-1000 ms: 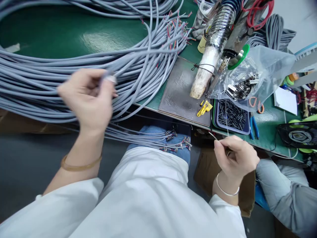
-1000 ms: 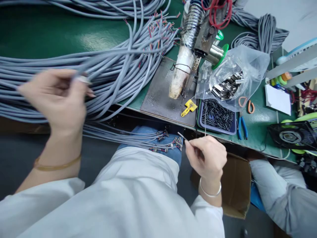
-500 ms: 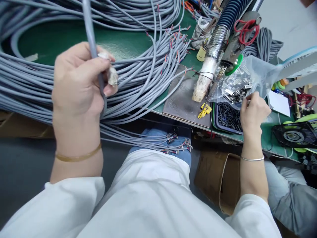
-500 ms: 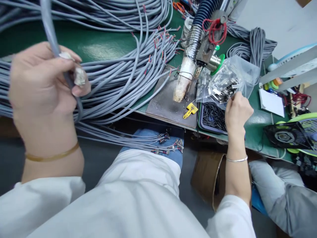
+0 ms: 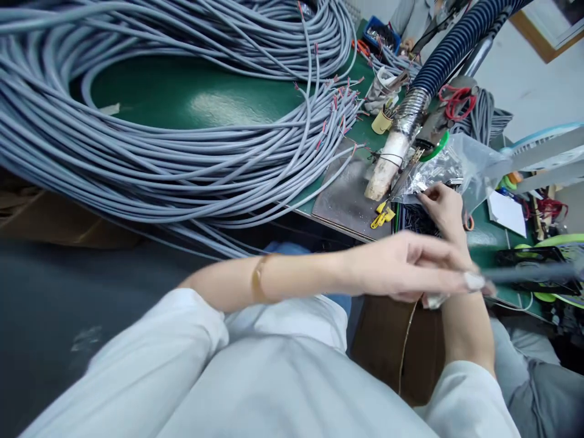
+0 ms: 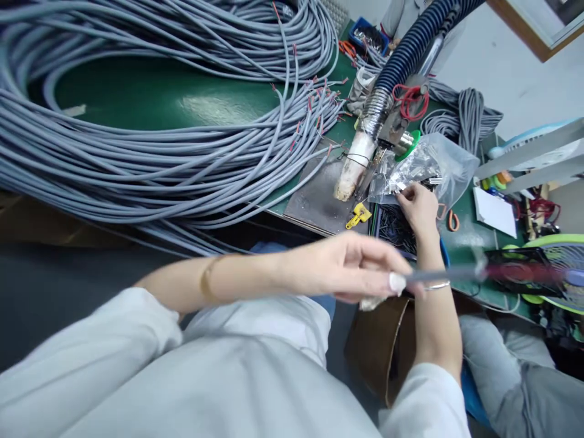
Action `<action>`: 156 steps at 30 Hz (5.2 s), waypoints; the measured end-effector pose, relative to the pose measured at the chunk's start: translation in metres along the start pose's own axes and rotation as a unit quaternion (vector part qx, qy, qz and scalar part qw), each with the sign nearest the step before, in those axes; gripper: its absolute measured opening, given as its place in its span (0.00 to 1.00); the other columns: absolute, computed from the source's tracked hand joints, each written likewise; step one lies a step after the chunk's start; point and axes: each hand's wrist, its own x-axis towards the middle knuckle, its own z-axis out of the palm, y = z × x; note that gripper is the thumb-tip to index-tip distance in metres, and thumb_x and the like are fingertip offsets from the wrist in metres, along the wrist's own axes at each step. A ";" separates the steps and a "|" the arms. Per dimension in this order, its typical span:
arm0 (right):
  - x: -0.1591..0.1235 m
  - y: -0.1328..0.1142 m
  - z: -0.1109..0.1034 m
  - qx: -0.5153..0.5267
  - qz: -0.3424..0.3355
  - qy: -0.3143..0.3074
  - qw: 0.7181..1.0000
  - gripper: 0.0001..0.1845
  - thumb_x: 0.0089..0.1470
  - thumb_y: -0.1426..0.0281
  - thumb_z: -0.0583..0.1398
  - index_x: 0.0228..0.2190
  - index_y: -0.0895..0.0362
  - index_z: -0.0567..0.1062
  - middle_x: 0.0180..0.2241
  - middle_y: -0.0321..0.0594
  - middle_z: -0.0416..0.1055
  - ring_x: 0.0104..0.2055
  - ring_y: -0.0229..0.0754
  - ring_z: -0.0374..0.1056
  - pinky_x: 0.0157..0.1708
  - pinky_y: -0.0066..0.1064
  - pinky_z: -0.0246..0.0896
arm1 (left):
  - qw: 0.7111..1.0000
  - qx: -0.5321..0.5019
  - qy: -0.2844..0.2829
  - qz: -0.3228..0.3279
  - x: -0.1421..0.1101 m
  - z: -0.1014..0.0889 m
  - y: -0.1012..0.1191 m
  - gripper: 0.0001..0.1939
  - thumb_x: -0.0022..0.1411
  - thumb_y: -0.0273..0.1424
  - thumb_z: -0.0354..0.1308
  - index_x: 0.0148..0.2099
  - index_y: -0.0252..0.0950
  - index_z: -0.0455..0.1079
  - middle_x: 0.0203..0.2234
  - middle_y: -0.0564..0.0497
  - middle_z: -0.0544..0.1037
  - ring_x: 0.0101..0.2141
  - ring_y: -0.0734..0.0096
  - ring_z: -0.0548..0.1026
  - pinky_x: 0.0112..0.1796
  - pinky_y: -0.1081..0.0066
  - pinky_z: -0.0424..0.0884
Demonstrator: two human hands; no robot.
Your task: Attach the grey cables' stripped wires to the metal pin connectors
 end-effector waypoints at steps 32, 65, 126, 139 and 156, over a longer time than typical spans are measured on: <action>-0.158 -0.137 0.012 0.442 0.119 0.260 0.850 0.06 0.59 0.67 0.64 0.34 0.52 0.71 0.39 0.38 0.79 0.36 0.42 0.80 0.37 0.39 0.82 | 0.939 0.098 0.330 0.017 -0.014 -0.084 -0.082 0.17 0.58 0.40 0.68 0.39 0.29 0.79 0.22 0.49 0.79 0.18 0.84 0.62 0.19 0.78 0.56; -0.157 -0.127 0.027 0.599 0.035 -0.006 0.800 0.03 0.56 0.66 0.66 0.35 0.50 0.82 0.47 0.40 0.79 0.48 0.45 0.79 0.50 0.43 0.79 | 0.977 0.040 0.189 -0.093 -0.036 -0.089 -0.083 0.22 0.63 0.46 0.63 0.36 0.29 0.77 0.16 0.57 0.60 0.18 0.84 0.53 0.18 0.79 0.45; -0.166 -0.133 0.038 0.433 0.003 0.197 0.880 0.02 0.62 0.72 0.59 0.36 0.54 0.71 0.47 0.44 0.79 0.48 0.46 0.78 0.46 0.42 0.77 | 0.868 0.174 0.450 0.118 -0.012 -0.078 -0.083 0.09 0.55 0.31 0.67 0.30 0.33 0.69 0.22 0.56 0.69 0.17 0.85 0.64 0.17 0.82 0.60; -0.147 -0.136 0.036 0.348 -0.053 0.230 0.907 0.06 0.56 0.75 0.63 0.31 0.53 0.73 0.44 0.40 0.80 0.46 0.44 0.79 0.44 0.40 0.79 | 0.846 0.181 0.474 0.161 0.009 -0.080 -0.080 0.14 0.54 0.32 0.69 0.27 0.34 0.66 0.20 0.58 0.68 0.15 0.87 0.61 0.16 0.81 0.55; -0.135 -0.135 0.037 0.321 -0.087 0.271 0.903 0.08 0.54 0.77 0.66 0.33 0.52 0.76 0.44 0.39 0.81 0.44 0.43 0.79 0.43 0.39 0.80 | 0.830 0.216 0.480 0.185 0.018 -0.079 -0.074 0.10 0.57 0.28 0.64 0.28 0.36 0.65 0.19 0.59 0.67 0.15 0.86 0.59 0.16 0.80 0.55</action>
